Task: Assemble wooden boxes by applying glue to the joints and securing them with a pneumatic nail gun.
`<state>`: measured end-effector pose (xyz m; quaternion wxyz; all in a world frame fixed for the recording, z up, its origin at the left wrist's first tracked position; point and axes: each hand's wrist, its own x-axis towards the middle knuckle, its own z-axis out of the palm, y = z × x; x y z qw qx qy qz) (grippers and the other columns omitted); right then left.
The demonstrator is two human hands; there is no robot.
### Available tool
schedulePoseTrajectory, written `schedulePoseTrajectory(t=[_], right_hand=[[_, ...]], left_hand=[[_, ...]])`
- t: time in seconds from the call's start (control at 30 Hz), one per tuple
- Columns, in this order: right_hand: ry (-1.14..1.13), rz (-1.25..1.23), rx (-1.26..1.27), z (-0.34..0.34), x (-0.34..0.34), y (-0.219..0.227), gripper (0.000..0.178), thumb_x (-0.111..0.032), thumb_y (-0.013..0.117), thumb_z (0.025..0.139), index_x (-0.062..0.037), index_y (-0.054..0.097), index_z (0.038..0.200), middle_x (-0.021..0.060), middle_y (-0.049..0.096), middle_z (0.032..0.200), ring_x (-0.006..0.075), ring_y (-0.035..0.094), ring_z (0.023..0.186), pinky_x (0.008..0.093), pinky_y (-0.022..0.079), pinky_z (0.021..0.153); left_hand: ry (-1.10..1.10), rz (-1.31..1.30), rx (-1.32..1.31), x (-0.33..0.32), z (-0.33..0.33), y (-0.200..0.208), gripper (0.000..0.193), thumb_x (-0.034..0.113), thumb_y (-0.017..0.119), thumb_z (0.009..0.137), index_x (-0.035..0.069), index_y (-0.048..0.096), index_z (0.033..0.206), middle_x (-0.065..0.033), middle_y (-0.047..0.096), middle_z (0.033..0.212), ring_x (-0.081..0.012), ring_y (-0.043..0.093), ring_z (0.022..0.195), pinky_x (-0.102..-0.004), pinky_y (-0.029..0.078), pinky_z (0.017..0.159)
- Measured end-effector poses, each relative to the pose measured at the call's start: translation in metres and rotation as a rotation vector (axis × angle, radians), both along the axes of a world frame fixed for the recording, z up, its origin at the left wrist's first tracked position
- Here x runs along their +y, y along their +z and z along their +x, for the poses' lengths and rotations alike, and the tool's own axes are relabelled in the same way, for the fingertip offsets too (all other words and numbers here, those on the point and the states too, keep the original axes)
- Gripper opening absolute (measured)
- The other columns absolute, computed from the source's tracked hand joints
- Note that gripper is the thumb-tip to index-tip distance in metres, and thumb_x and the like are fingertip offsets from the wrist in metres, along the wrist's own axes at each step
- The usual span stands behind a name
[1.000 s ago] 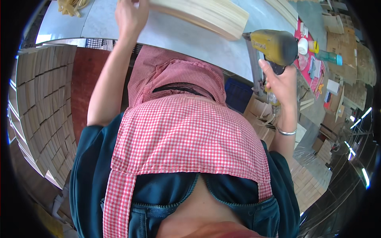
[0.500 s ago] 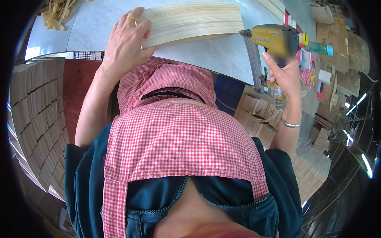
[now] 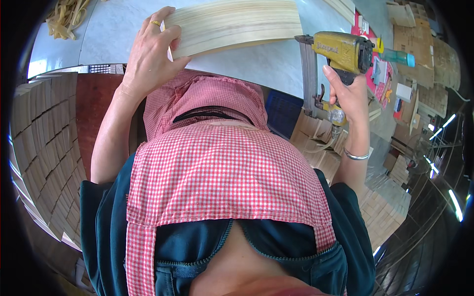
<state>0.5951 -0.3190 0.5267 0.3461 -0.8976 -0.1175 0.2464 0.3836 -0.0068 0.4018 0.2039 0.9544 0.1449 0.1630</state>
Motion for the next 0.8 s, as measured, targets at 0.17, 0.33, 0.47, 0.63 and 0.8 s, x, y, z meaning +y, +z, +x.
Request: schedulePoseTrajectory(t=[0.17,0.33,0.47,0.63,0.8], right_hand=[[0.013,0.006,-0.050,-0.007,0.005,-0.001,0.024,-0.021,0.079,0.089,0.0007,0.069,0.087,-0.0002,0.056,0.057,0.0084,0.046,0.041,0.0224,0.037,0.039],[0.075,0.007,-0.071,-0.026,0.015,0.005,0.023,-0.021,0.079,0.089,0.0009,0.070,0.086,0.0002,0.058,0.058,0.0086,0.046,0.041,0.0225,0.037,0.039],[0.166,0.016,-0.080,-0.030,0.019,0.000,0.024,-0.021,0.079,0.089,0.0012,0.071,0.086,0.0010,0.061,0.061,0.0088,0.046,0.041,0.0224,0.037,0.039],[0.167,-0.011,-0.050,-0.030,0.026,-0.001,0.025,-0.022,0.079,0.089,0.0015,0.071,0.087,0.0009,0.060,0.060,0.0086,0.046,0.041,0.0223,0.038,0.039],[0.073,0.030,0.015,-0.037,0.028,-0.002,0.025,-0.022,0.080,0.089,0.0014,0.071,0.087,0.0008,0.060,0.059,0.0083,0.046,0.041,0.0219,0.038,0.039]], left_hand=[[0.015,-0.075,0.033,-0.008,0.004,0.012,0.037,0.015,0.087,0.067,0.006,0.053,0.075,-0.0166,0.048,0.149,-0.0372,0.049,0.131,-0.0458,0.048,0.107],[0.059,0.007,0.036,-0.028,0.014,0.010,0.038,0.020,0.089,0.066,0.007,0.055,0.077,-0.0163,0.049,0.147,-0.0369,0.048,0.132,-0.0479,0.046,0.108],[0.091,0.026,0.017,-0.033,0.016,0.011,0.040,0.023,0.090,0.065,0.008,0.056,0.080,-0.0162,0.051,0.145,-0.0368,0.048,0.132,-0.0510,0.044,0.108],[0.092,0.013,0.003,-0.033,0.016,0.010,0.040,0.024,0.090,0.065,0.009,0.057,0.081,-0.0164,0.052,0.144,-0.0371,0.048,0.133,-0.0524,0.042,0.109],[0.095,0.000,0.000,-0.035,0.019,0.010,0.041,0.024,0.090,0.065,0.010,0.054,0.077,-0.0168,0.052,0.145,-0.0374,0.047,0.134,-0.0519,0.042,0.110]])
